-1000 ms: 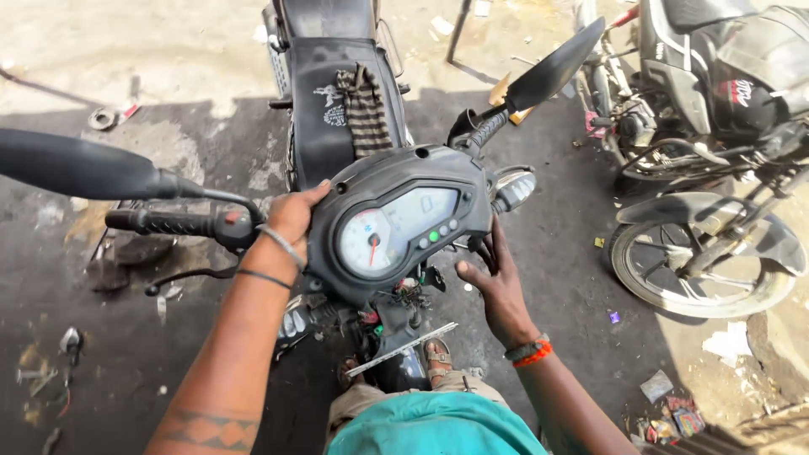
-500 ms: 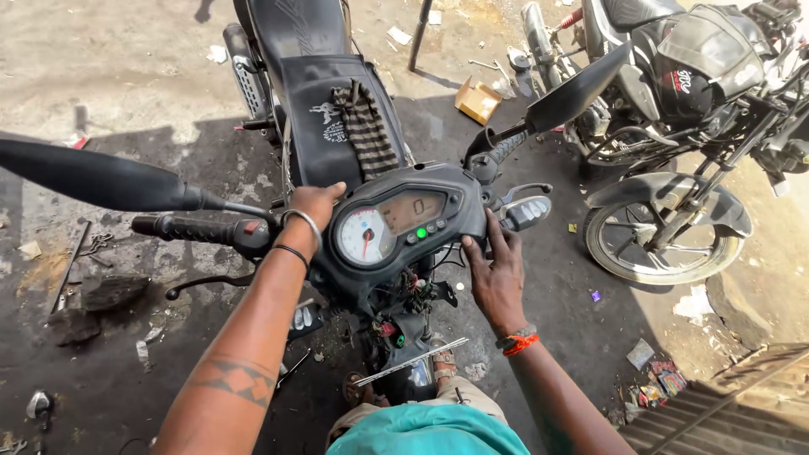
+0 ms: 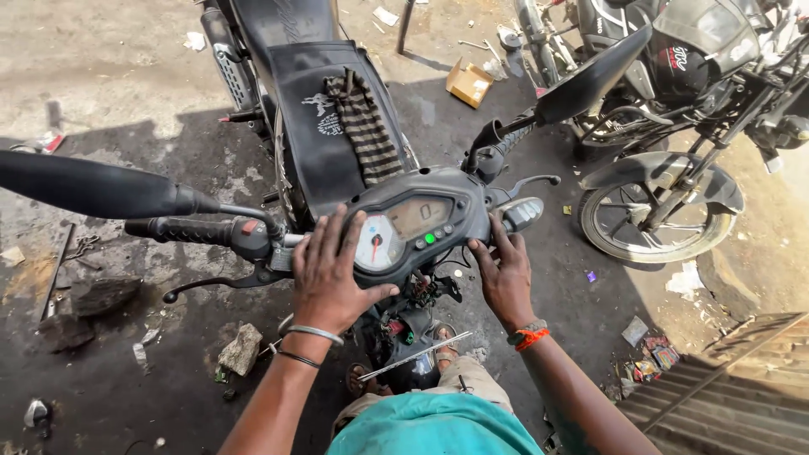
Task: The person works on the front of a motorcycle, manipulating wiring and connectors beneath the handlebar area. They fit the instrument cluster with the speedometer onto the front assembly, adjust it, and continue handling wires and small components around the headlight housing.
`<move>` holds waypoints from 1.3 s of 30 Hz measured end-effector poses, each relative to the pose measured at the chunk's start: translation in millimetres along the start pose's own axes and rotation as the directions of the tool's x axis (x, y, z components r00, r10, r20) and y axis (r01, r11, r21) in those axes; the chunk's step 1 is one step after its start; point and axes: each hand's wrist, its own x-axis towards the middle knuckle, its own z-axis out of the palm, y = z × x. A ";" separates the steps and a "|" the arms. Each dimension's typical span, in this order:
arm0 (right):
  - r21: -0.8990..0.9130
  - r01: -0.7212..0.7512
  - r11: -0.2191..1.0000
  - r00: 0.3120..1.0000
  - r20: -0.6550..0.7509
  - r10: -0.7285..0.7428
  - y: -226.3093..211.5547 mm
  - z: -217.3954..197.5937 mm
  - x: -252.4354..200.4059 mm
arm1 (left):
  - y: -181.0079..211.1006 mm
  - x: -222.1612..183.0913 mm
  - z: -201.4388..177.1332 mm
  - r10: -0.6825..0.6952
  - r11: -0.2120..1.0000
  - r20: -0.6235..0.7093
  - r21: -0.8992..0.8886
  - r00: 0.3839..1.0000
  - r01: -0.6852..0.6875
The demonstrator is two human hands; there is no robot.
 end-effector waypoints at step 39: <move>-0.015 0.495 0.868 0.868 0.056 -0.494 -40.9 0.6 14.4 | 0.7 4.5 -5.2 -0.115 0.990 0.126 -0.063 0.985 0.124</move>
